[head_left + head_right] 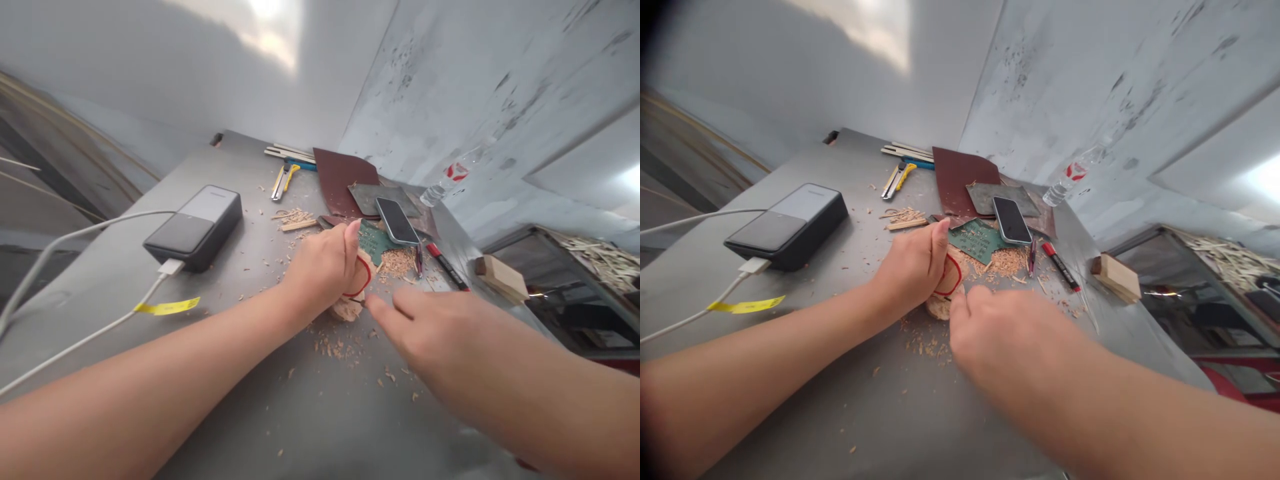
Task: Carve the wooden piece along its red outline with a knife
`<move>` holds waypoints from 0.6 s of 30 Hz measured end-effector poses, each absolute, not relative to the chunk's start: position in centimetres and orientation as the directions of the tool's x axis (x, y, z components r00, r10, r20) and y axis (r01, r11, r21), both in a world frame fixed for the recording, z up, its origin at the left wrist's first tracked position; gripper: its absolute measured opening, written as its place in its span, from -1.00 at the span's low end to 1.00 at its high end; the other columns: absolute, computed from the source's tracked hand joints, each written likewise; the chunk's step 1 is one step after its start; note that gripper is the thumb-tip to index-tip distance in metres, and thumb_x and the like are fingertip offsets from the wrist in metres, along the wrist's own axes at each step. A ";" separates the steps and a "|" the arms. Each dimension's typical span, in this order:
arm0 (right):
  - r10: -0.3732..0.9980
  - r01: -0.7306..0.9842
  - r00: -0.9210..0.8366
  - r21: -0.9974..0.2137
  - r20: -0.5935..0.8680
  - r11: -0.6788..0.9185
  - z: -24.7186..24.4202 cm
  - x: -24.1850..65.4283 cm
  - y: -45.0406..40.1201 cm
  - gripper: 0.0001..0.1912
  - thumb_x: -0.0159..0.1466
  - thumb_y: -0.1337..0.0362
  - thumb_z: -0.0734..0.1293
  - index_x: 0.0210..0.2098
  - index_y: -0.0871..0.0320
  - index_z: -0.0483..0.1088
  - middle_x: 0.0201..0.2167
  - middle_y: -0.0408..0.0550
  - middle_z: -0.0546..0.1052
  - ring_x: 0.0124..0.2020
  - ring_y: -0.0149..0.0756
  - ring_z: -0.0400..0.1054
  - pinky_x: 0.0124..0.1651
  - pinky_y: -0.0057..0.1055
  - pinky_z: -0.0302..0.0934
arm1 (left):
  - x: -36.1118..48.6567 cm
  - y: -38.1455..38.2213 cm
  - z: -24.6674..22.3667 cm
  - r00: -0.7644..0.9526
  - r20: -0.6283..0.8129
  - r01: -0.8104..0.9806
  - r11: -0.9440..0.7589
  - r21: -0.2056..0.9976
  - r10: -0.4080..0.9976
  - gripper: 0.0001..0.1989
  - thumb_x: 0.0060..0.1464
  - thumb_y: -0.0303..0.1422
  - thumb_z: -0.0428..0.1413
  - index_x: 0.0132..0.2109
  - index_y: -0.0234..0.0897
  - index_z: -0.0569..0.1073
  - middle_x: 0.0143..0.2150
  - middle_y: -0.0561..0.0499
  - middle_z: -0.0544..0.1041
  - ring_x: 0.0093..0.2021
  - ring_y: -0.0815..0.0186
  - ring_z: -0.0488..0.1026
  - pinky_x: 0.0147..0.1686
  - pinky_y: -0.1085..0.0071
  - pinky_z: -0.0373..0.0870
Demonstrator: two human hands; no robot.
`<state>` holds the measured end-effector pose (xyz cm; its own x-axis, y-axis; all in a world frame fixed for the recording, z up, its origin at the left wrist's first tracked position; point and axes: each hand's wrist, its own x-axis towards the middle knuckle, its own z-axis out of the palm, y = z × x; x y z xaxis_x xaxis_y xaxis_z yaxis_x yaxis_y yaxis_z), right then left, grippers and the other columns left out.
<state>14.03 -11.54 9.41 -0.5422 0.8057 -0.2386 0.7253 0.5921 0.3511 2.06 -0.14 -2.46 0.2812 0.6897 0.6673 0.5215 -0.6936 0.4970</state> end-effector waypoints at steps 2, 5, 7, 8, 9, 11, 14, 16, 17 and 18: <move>0.711 0.582 -0.691 0.486 -0.126 0.652 9.2 14.3 -12.3 -0.56 0.01 0.56 0.32 -0.13 0.33 0.62 -0.61 -0.08 0.42 -0.68 -0.29 0.26 -0.65 -0.36 -0.12 | 2.1 -0.1 -2.5 0.280 0.667 0.524 -0.692 0.496 0.690 -0.49 0.49 -0.30 -0.29 -0.32 -0.27 0.44 -0.54 0.00 0.44 -0.54 0.29 0.37 -0.50 0.32 0.18; 0.726 0.589 -0.679 0.510 -0.107 0.627 8.8 14.3 -12.7 -0.46 0.00 0.58 0.29 -0.04 0.35 0.60 -0.59 -0.07 0.44 -0.67 -0.29 0.30 -0.65 -0.36 -0.08 | 2.1 -0.1 -2.5 0.274 0.694 0.510 -0.713 0.482 0.666 -0.49 0.49 -0.30 -0.29 -0.32 -0.28 0.44 -0.54 0.00 0.45 -0.53 0.28 0.39 -0.49 0.33 0.20; 0.815 0.712 -0.553 0.408 -0.175 0.571 8.8 14.1 -12.4 -0.42 -0.05 0.59 0.29 -0.04 0.30 0.59 -0.54 -0.08 0.49 -0.66 -0.35 0.29 -0.61 -0.38 -0.03 | 2.1 0.0 -2.5 0.274 0.709 0.507 -0.724 0.467 0.650 -0.49 0.49 -0.31 -0.29 -0.32 -0.28 0.44 -0.52 -0.02 0.47 -0.51 0.28 0.42 -0.47 0.33 0.22; 0.851 0.773 -0.481 0.355 -0.211 0.525 8.8 13.9 -12.2 -0.45 -0.05 0.59 0.30 -0.07 0.26 0.59 -0.53 -0.09 0.49 -0.66 -0.38 0.29 -0.59 -0.39 -0.01 | 2.1 0.0 -2.5 0.276 0.712 0.509 -0.727 0.461 0.645 -0.50 0.49 -0.31 -0.29 -0.31 -0.28 0.44 -0.51 -0.02 0.48 -0.51 0.28 0.42 -0.47 0.33 0.23; 0.882 0.826 -0.411 0.316 -0.230 0.467 8.8 13.7 -11.9 -0.51 -0.03 0.58 0.31 -0.13 0.21 0.60 -0.53 -0.11 0.49 -0.65 -0.39 0.28 -0.58 -0.40 -0.01 | 2.1 0.0 -2.5 0.277 0.716 0.510 -0.729 0.456 0.641 -0.49 0.50 -0.31 -0.29 -0.32 -0.28 0.43 -0.51 -0.02 0.48 -0.51 0.28 0.42 -0.47 0.32 0.23; 0.908 0.870 -0.344 0.283 -0.237 0.404 8.7 13.6 -11.6 -0.61 0.03 0.56 0.33 -0.18 0.16 0.59 -0.54 -0.14 0.48 -0.64 -0.40 0.27 -0.56 -0.41 -0.02 | 2.1 0.0 -2.6 0.278 0.721 0.509 -0.734 0.449 0.634 -0.49 0.50 -0.31 -0.31 -0.33 -0.27 0.42 -0.51 -0.02 0.48 -0.53 0.28 0.41 -0.48 0.32 0.22; 0.889 0.843 -0.414 0.286 -0.193 0.455 8.4 13.8 -11.9 -0.54 0.05 0.57 0.30 -0.10 0.18 0.60 -0.52 -0.12 0.49 -0.64 -0.40 0.28 -0.56 -0.40 -0.01 | 2.1 0.1 -2.7 0.275 0.734 0.507 -0.743 0.437 0.621 -0.49 0.50 -0.31 -0.31 -0.33 -0.26 0.41 -0.53 -0.01 0.46 -0.53 0.28 0.41 -0.48 0.31 0.22; 0.833 0.752 -0.537 0.369 -0.135 0.545 7.9 14.0 -12.6 -0.47 0.03 0.60 0.27 -0.04 0.27 0.60 -0.53 -0.09 0.48 -0.66 -0.36 0.29 -0.60 -0.38 -0.01 | 2.1 0.1 -2.7 0.274 0.742 0.509 -0.747 0.429 0.612 -0.49 0.50 -0.31 -0.32 -0.33 -0.26 0.40 -0.53 -0.01 0.45 -0.53 0.28 0.40 -0.48 0.31 0.22; 0.797 0.697 -0.597 0.433 -0.090 0.571 7.5 14.1 -13.0 -0.48 0.05 0.60 0.26 -0.03 0.31 0.60 -0.55 -0.09 0.46 -0.66 -0.34 0.29 -0.61 -0.37 -0.01 | 2.1 0.1 -2.7 0.273 0.746 0.507 -0.750 0.425 0.608 -0.49 0.50 -0.31 -0.32 -0.34 -0.25 0.39 -0.54 0.00 0.45 -0.53 0.29 0.40 -0.48 0.31 0.22; 0.760 0.645 -0.649 0.502 -0.040 0.576 7.1 14.2 -13.3 -0.50 0.09 0.59 0.25 -0.03 0.34 0.60 -0.58 -0.09 0.42 -0.66 -0.31 0.29 -0.63 -0.36 -0.02 | 2.1 0.1 -2.7 0.272 0.749 0.504 -0.752 0.424 0.604 -0.49 0.50 -0.31 -0.32 -0.34 -0.24 0.38 -0.53 0.01 0.44 -0.53 0.29 0.39 -0.48 0.32 0.21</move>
<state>14.16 -13.35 7.11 -0.6487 0.7600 -0.0396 0.6446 0.5764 0.5024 2.10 0.15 -2.72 0.2724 0.6044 0.7486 0.5040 -0.7524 0.4241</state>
